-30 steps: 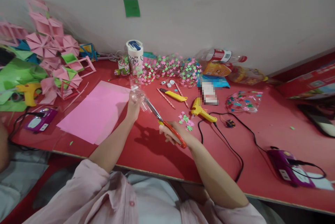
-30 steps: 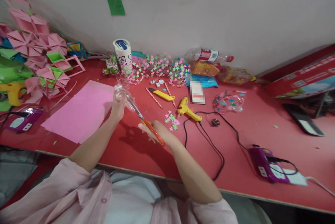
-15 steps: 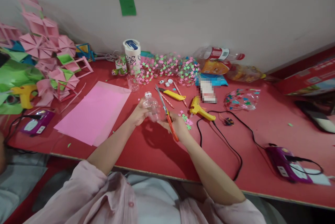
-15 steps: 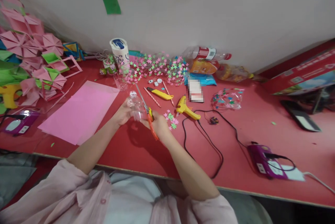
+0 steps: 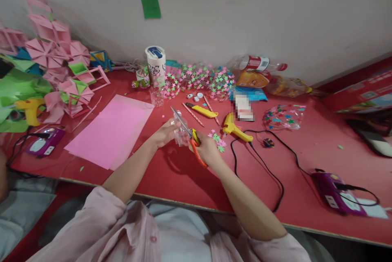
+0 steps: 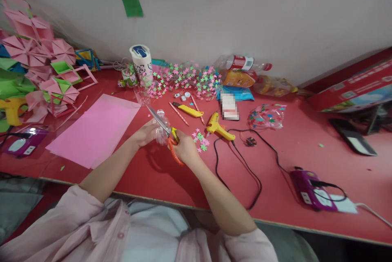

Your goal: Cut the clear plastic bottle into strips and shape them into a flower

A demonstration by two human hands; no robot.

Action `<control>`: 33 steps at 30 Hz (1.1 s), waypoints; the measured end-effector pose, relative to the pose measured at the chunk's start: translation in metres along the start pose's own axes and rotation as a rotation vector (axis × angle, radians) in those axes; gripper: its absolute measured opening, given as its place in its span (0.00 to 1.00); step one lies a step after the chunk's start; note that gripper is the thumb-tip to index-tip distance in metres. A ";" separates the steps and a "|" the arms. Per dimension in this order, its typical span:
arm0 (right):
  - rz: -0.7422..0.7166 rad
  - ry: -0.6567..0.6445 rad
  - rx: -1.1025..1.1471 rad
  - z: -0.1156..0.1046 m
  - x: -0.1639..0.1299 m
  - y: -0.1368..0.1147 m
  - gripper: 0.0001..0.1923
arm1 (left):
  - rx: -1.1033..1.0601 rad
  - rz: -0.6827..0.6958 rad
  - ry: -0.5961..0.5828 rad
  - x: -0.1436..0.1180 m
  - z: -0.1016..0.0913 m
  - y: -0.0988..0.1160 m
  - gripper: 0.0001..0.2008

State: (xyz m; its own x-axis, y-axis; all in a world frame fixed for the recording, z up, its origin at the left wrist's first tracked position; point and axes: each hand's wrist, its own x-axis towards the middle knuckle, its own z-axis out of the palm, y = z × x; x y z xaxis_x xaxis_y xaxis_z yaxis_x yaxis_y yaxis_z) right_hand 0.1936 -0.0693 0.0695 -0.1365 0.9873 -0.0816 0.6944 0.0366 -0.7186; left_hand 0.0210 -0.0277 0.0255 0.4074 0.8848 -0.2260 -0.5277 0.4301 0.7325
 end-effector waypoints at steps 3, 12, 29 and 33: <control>0.028 -0.009 0.081 -0.003 0.000 0.001 0.14 | 0.015 0.030 0.010 0.000 0.002 0.002 0.22; 0.025 0.018 0.076 -0.005 0.000 0.001 0.14 | 0.117 0.106 0.038 0.000 0.002 0.001 0.25; -0.050 -0.401 0.194 -0.024 -0.009 0.006 0.25 | 0.027 0.525 0.586 0.013 -0.016 0.028 0.17; 0.039 -0.500 0.060 -0.027 -0.010 0.006 0.26 | 0.018 0.606 0.627 0.013 -0.022 0.032 0.14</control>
State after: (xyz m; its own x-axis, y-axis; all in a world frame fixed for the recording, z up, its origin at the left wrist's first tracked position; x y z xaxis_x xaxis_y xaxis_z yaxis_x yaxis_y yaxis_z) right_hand 0.2180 -0.0747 0.0852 -0.4432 0.7925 -0.4189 0.6659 -0.0217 -0.7457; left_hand -0.0070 0.0017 0.0315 -0.4274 0.8983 -0.1022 -0.5070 -0.1445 0.8498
